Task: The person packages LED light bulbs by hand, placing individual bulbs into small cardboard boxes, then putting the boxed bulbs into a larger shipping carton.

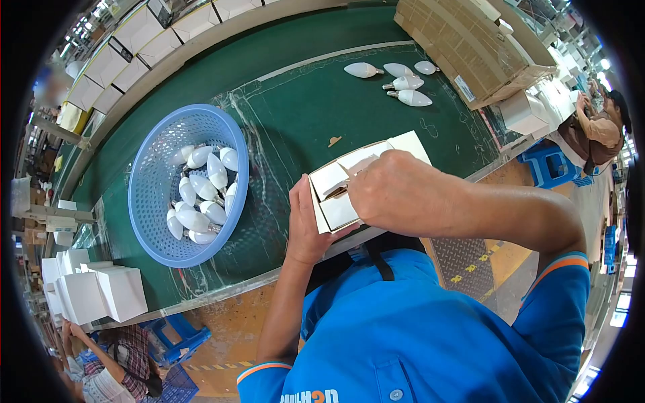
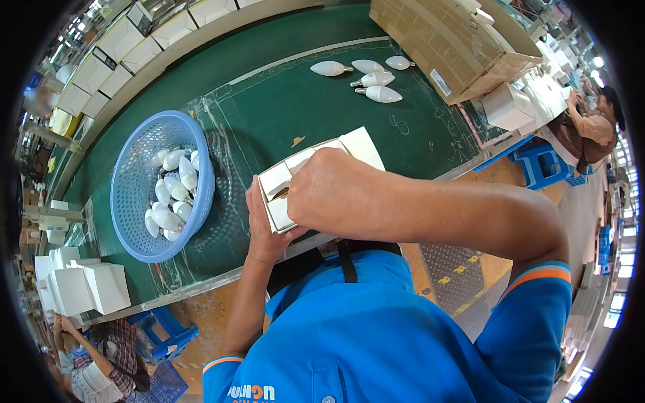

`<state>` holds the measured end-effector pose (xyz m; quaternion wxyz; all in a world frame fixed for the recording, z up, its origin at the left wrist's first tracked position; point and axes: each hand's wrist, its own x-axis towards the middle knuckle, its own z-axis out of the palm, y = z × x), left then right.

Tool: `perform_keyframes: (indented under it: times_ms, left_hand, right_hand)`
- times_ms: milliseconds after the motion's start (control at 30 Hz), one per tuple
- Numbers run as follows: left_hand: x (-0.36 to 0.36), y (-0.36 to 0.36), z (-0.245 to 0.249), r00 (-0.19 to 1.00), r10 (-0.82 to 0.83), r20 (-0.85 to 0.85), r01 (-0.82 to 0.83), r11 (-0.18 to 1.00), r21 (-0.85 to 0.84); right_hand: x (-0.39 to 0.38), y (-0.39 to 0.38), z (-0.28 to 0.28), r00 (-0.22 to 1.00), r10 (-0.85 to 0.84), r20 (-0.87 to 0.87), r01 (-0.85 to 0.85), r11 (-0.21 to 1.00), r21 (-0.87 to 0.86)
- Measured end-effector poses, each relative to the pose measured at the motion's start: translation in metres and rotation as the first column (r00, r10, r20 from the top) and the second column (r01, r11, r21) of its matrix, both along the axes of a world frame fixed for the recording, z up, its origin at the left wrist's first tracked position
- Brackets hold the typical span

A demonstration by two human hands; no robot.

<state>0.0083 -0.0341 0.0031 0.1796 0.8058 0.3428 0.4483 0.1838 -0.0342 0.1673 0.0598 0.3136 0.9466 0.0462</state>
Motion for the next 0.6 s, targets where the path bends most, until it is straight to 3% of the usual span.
perform_keyframes:
  times_ms: [133, 367, 433, 600]
  left_hand:
    - [0.0, -0.001, 0.001, 1.0, -0.003, -0.005, 0.003, 1.0, -0.029]
    - [-0.003, 0.0, -0.003, 0.999, -0.018, -0.027, 0.018, 1.0, -0.012]
    - [-0.004, 0.0, -0.004, 1.0, -0.015, -0.017, 0.015, 1.0, -0.023]
    - [-0.002, 0.002, -0.007, 0.999, -0.02, 0.031, 0.02, 1.0, -0.009]
  right_hand:
    - [0.003, 0.008, -0.002, 0.993, 0.029, -0.114, -0.031, 0.999, -0.022]
    - [0.004, 0.013, 0.011, 0.985, -0.018, -0.17, 0.013, 1.0, -0.026]
    - [-0.003, 0.004, 0.014, 0.946, -0.015, -0.325, -0.022, 0.994, -0.11]
    - [-0.01, -0.001, -0.007, 0.969, 0.0, -0.245, -0.02, 0.997, -0.077]
